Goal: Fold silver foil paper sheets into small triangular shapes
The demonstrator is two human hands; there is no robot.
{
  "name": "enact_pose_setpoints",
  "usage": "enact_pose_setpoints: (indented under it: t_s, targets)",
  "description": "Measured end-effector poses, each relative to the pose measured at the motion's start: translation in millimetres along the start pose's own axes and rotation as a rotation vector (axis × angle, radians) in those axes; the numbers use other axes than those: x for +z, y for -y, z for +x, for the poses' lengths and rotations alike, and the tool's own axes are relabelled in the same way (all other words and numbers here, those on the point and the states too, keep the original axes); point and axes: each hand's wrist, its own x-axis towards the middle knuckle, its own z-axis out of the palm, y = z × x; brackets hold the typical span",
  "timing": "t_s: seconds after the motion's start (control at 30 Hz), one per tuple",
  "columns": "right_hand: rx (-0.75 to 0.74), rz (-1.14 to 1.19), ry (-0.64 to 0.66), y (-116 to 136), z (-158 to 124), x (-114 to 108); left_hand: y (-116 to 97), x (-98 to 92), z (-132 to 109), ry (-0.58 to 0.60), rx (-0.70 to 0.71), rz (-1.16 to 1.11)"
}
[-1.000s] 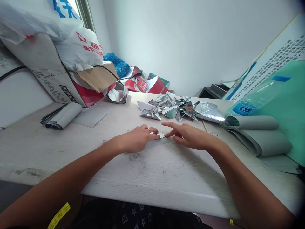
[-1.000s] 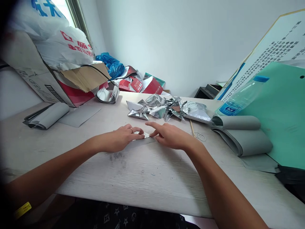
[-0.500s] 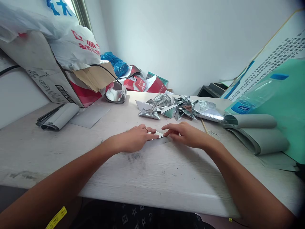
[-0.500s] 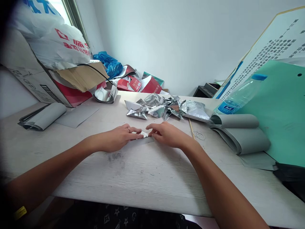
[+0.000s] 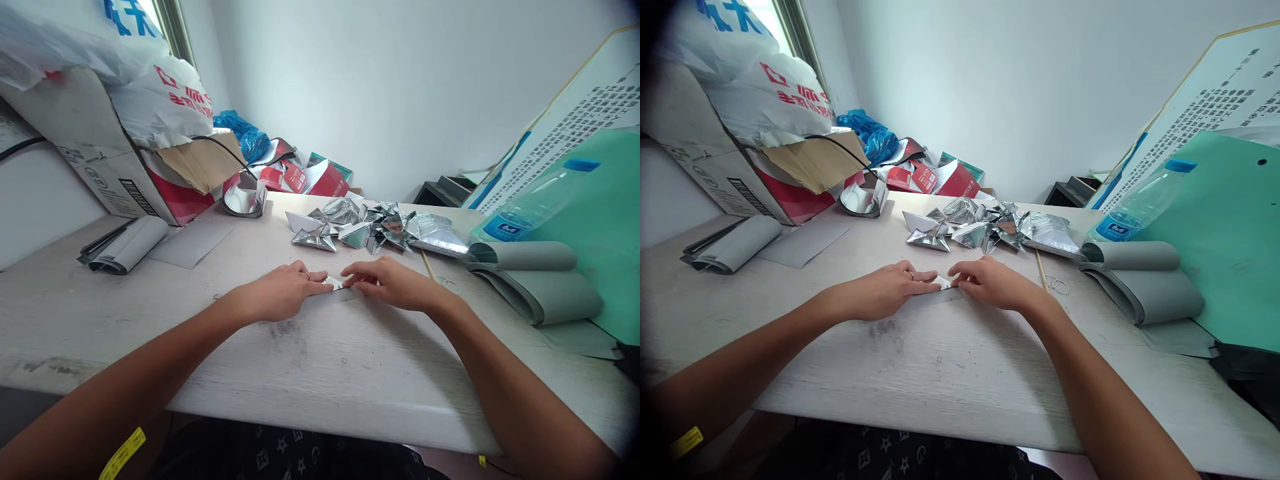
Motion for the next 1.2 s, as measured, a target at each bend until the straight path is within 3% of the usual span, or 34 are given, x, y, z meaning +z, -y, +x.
enact_pose_setpoints:
  t_s: [0.17, 0.53, 0.77, 1.0, 1.2]
  targets:
    - [-0.134, -0.065, -0.025, -4.3, 4.0, 10.5, 1.5, -1.7, -0.4, 0.011, 0.022, -0.003]
    - [-0.174, -0.115, 0.029, -10.2, 4.0, 8.7, 0.2, -6.0, -0.7, 0.056, -0.001, -0.07]
    - [-0.163, -0.083, 0.051, -4.8, 3.3, 1.9, -3.3, -9.3, -2.2, 0.087, -0.054, -0.119]
    - [-0.138, -0.028, 0.028, -7.0, 3.9, 1.6, 0.0, -7.7, -0.1, 0.063, -0.008, -0.12]
    - [-0.11, -0.064, 0.005, -12.7, 2.8, 4.1, -3.5, -11.2, -0.6, 0.042, -0.077, -0.157]
